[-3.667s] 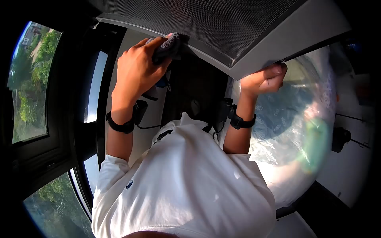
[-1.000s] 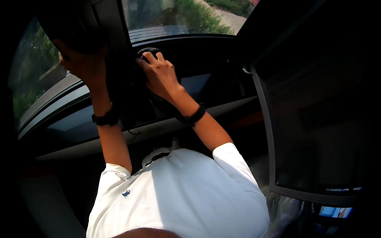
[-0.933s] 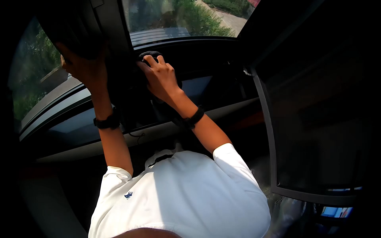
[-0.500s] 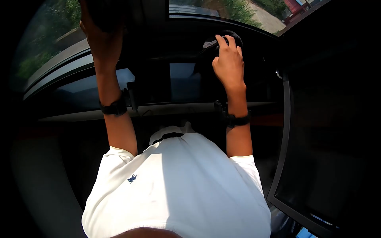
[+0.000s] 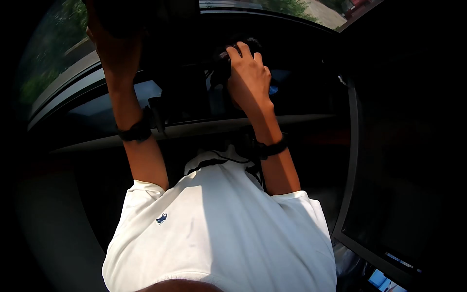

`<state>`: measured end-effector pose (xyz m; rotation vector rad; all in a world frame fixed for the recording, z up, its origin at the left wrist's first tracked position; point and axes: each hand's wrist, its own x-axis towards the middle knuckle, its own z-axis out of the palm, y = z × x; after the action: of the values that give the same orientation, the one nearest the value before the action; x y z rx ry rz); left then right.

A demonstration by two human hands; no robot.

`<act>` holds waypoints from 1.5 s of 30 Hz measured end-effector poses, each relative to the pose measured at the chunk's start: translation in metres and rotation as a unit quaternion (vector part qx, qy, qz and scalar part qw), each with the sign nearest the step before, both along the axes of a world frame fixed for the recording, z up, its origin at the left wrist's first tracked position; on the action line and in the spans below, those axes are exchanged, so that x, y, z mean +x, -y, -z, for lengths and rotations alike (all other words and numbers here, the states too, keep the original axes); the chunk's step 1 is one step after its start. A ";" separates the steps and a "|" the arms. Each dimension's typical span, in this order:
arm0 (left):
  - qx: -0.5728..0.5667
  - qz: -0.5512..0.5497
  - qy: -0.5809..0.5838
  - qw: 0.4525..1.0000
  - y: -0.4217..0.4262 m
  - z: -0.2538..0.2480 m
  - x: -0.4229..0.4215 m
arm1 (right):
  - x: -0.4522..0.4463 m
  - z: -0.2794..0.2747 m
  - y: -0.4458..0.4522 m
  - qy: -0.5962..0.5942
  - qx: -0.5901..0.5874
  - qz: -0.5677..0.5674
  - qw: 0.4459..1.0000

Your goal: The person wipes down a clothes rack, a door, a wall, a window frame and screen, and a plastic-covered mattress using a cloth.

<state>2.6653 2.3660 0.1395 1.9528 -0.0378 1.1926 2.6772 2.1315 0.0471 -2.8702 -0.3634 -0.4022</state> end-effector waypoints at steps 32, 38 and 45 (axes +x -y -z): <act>0.246 0.236 -0.255 0.905 0.121 0.124 -0.057 | -0.070 0.056 -0.001 0.060 0.003 -0.148 0.987; 0.157 0.163 -0.331 0.916 0.034 0.102 -0.061 | -0.059 0.068 -0.102 0.027 0.007 -0.191 0.981; 0.172 -0.025 -0.333 0.927 -0.021 0.117 -0.089 | -0.058 0.067 -0.171 0.028 0.099 -0.296 0.950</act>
<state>2.5762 2.3873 0.0225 2.5949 0.1692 0.5170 2.6194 2.3022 -0.0195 -2.4007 -1.0847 -0.3750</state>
